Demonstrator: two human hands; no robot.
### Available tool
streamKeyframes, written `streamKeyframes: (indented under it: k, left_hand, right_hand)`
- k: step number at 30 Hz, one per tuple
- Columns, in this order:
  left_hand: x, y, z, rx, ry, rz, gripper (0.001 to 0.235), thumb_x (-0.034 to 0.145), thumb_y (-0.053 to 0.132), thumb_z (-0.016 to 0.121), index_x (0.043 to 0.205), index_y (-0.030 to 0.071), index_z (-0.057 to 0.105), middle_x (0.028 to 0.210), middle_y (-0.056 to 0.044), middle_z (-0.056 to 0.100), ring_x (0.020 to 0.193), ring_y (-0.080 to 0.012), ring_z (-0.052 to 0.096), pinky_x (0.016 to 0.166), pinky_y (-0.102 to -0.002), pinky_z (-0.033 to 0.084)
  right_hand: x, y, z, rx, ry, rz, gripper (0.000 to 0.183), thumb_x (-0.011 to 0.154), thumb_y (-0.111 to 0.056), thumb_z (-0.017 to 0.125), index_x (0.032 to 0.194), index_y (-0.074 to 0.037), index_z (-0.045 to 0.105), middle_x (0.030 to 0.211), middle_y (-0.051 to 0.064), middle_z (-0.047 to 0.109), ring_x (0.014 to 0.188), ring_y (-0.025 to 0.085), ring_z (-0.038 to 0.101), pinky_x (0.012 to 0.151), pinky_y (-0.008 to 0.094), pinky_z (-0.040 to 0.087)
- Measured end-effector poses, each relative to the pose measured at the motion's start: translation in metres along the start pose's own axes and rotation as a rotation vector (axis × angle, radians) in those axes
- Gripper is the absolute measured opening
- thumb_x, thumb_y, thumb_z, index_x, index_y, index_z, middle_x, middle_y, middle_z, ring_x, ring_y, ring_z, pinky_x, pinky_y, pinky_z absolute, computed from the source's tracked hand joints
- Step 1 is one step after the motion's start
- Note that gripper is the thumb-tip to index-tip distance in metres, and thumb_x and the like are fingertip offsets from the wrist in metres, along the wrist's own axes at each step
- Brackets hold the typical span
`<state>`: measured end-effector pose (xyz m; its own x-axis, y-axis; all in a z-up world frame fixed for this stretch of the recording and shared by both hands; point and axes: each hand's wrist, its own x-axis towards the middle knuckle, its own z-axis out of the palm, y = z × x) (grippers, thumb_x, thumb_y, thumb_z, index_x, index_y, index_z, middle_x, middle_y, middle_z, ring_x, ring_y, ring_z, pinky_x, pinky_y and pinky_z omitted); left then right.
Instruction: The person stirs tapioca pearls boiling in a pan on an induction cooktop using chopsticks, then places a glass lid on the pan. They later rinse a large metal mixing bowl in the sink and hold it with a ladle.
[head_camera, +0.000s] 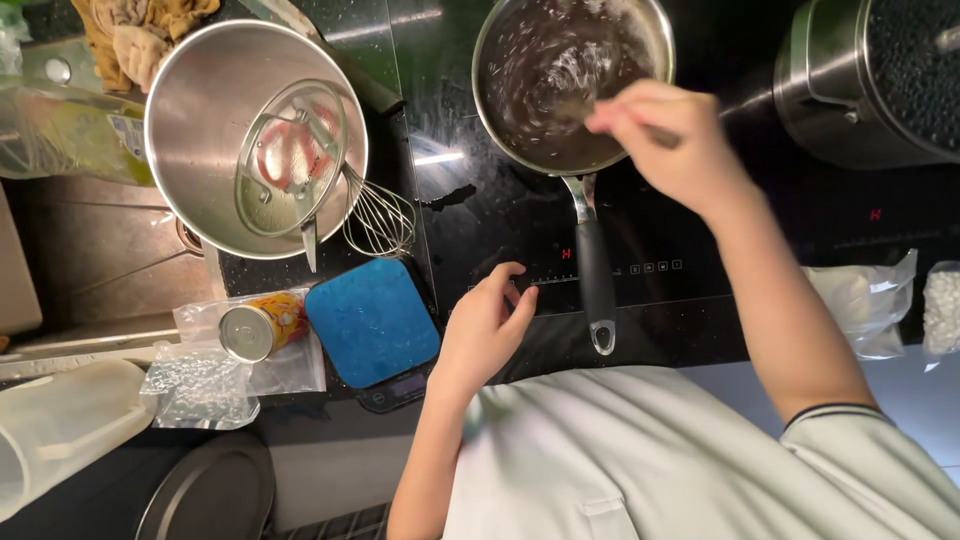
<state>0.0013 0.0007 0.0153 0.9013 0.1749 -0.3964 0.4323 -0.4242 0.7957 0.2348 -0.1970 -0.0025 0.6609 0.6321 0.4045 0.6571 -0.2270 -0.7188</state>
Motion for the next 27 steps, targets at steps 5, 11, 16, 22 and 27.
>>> streamKeyframes:
  k: [5,11,16,22,27]
  left_hand:
    - [-0.004,-0.001,0.001,-0.039,0.027,-0.006,0.035,0.094,0.025,0.066,0.121,0.004,0.063,0.08,-0.007,0.069,0.062,-0.0211,0.064,0.061,-0.036,0.052]
    - [-0.007,-0.004,0.003,-0.03,0.04,-0.004,0.034,0.094,0.025,0.067,0.121,0.004,0.063,0.079,-0.007,0.069,0.061,-0.0211,0.064,0.06,-0.036,0.051]
    - [-0.01,-0.005,0.005,-0.044,0.051,-0.011,0.034,0.094,0.024,0.067,0.121,0.004,0.064,0.079,-0.007,0.07,0.061,-0.0213,0.064,0.06,-0.035,0.051]
    - [-0.016,-0.007,0.003,-0.089,0.066,-0.064,0.035,0.093,0.025,0.067,0.121,0.005,0.064,0.079,-0.007,0.071,0.061,-0.0198,0.066,0.06,-0.034,0.052]
    - [-0.017,-0.011,0.004,-0.083,0.054,-0.044,0.035,0.094,0.026,0.067,0.122,0.004,0.063,0.079,-0.006,0.07,0.061,-0.0188,0.065,0.06,-0.033,0.051]
  right_hand:
    - [0.015,-0.02,-0.007,-0.027,0.042,0.218,0.021,0.11,-0.004,0.061,0.097,-0.003,0.077,0.098,0.01,0.075,0.085,0.02,0.072,0.079,0.032,0.058]
    - [-0.007,0.015,-0.005,0.038,0.017,0.041,0.023,0.112,-0.003,0.062,0.094,-0.003,0.076,0.102,0.009,0.076,0.092,0.019,0.074,0.087,0.031,0.061]
    - [-0.001,-0.003,0.002,-0.02,0.048,0.028,0.02,0.111,-0.001,0.059,0.099,0.001,0.076,0.104,0.011,0.073,0.095,0.02,0.074,0.086,0.032,0.061]
    - [-0.006,0.014,-0.004,0.006,0.113,0.164,0.03,0.119,-0.005,0.058,0.099,-0.003,0.08,0.091,0.008,0.074,0.078,0.014,0.068,0.075,0.029,0.056]
    - [-0.009,0.003,-0.008,0.005,0.023,0.041,0.03,0.119,-0.008,0.054,0.102,0.003,0.077,0.091,0.012,0.071,0.084,0.017,0.066,0.08,0.029,0.053]
